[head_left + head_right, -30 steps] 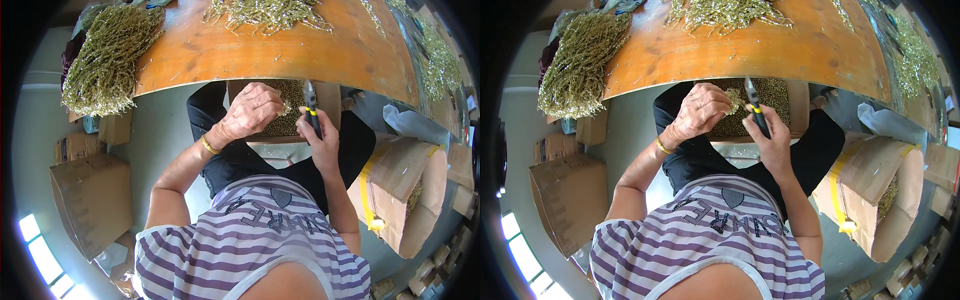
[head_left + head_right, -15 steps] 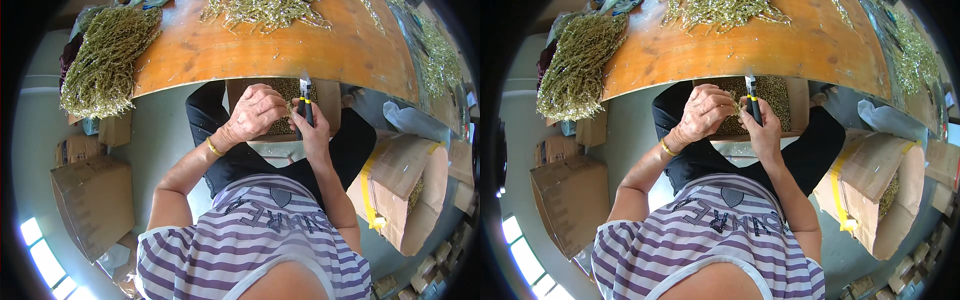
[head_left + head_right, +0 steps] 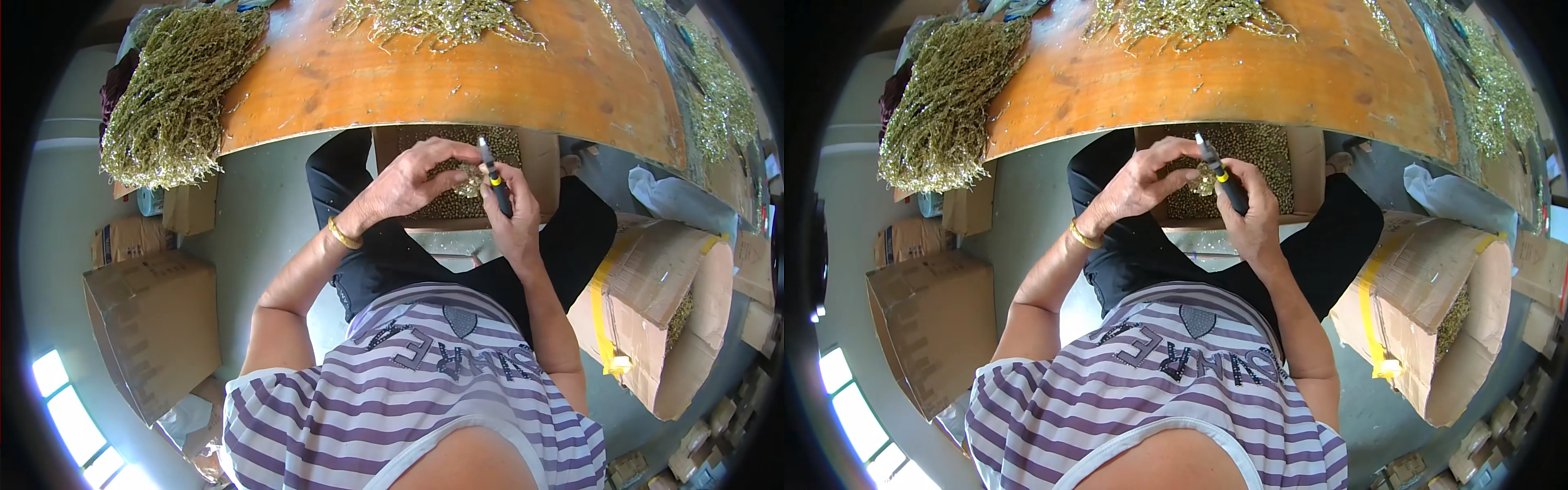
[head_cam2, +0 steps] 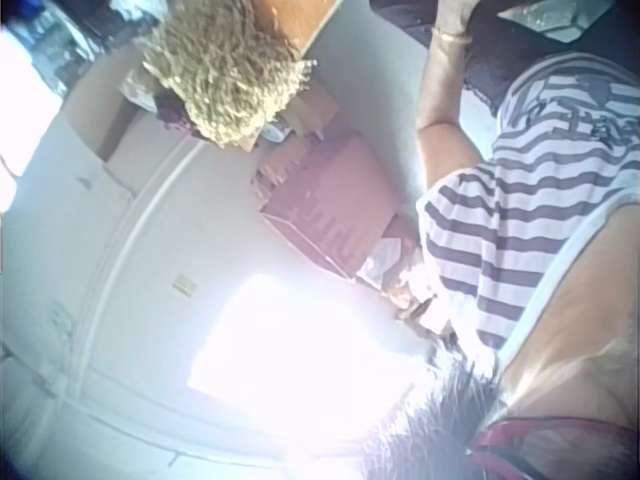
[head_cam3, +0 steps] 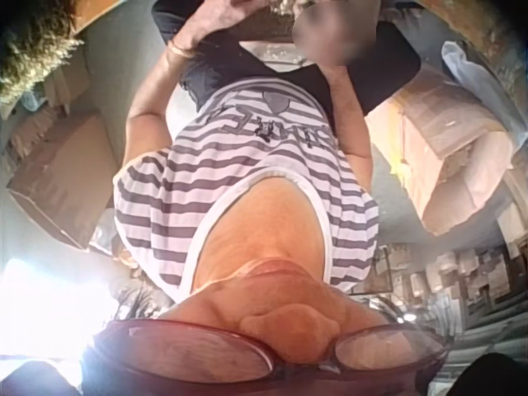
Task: Trimming gold-colored plastic decorative strands with small shears and placing them in a box.
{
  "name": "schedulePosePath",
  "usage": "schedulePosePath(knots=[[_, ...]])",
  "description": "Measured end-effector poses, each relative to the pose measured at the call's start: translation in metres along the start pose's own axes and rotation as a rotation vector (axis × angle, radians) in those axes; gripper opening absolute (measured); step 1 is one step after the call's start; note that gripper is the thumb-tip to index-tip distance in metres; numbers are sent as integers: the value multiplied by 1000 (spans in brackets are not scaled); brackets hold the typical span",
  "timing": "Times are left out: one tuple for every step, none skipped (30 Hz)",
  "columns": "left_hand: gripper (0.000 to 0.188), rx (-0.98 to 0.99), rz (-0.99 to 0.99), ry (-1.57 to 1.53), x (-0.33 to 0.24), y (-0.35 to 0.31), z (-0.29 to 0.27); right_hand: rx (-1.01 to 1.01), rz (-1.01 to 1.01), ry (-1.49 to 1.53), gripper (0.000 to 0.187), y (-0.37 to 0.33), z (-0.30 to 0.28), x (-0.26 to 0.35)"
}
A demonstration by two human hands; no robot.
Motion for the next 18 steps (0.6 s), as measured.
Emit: schedulePosePath(knots=[[20,167,-30,-157,3,1,4,1,0,1,21,0,0,1],[20,333,-57,-314,6,3,8,30,-43,-25,21,1,0,4],[18,403,-149,-440,9,3,9,59,-86,-50,21,2,0,8],[18,403,-147,-440,10,3,8,58,-88,-51,21,3,0,10],[18,446,-219,-490,11,2,9,30,-48,-26,22,3,1,11],[19,488,-293,-540,11,2,11,1,-9,-1,22,4,1,11],[18,481,-340,-614,8,1,11,-1,-10,-1,22,3,0,9],[18,481,-340,-613,10,-1,15,-17,47,43,24,2,0,5],[16,437,-355,-619,15,-4,20,-33,104,88,25,1,1,0],[15,392,-371,-625,19,-6,25,-33,104,89,25,-1,4,0],[12,322,-410,-644,20,-8,30,-93,88,130,26,-3,7,0],[12,322,-410,-643,19,-11,35,-153,71,171,27,-5,10,-1],[12,240,-449,-756,20,-14,39,-170,101,167,29,-7,12,-5],[12,154,-487,-867,20,-16,40,-169,101,168,29,-8,14,-7],[14,146,-517,-883,19,-17,41,-166,124,249,29,-9,16,-10],[14,145,-517,-882,20,-17,43,-163,147,329,30,-9,17,-11],[14,125,-518,-913,23,-18,44,-153,147,354,29,-7,16,-12],[14,104,-518,-943,24,-19,45,-153,148,354,29,-7,15,-13]])
Point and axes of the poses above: each hand's wrist, its own y-axis towards the middle knuckle, its own z-axis out of the palm, x = y × z, the point moved 3 cm from there along y, towards the middle knuckle, and after that the axes turned 14 degrees about y, right-handed, at the moved point
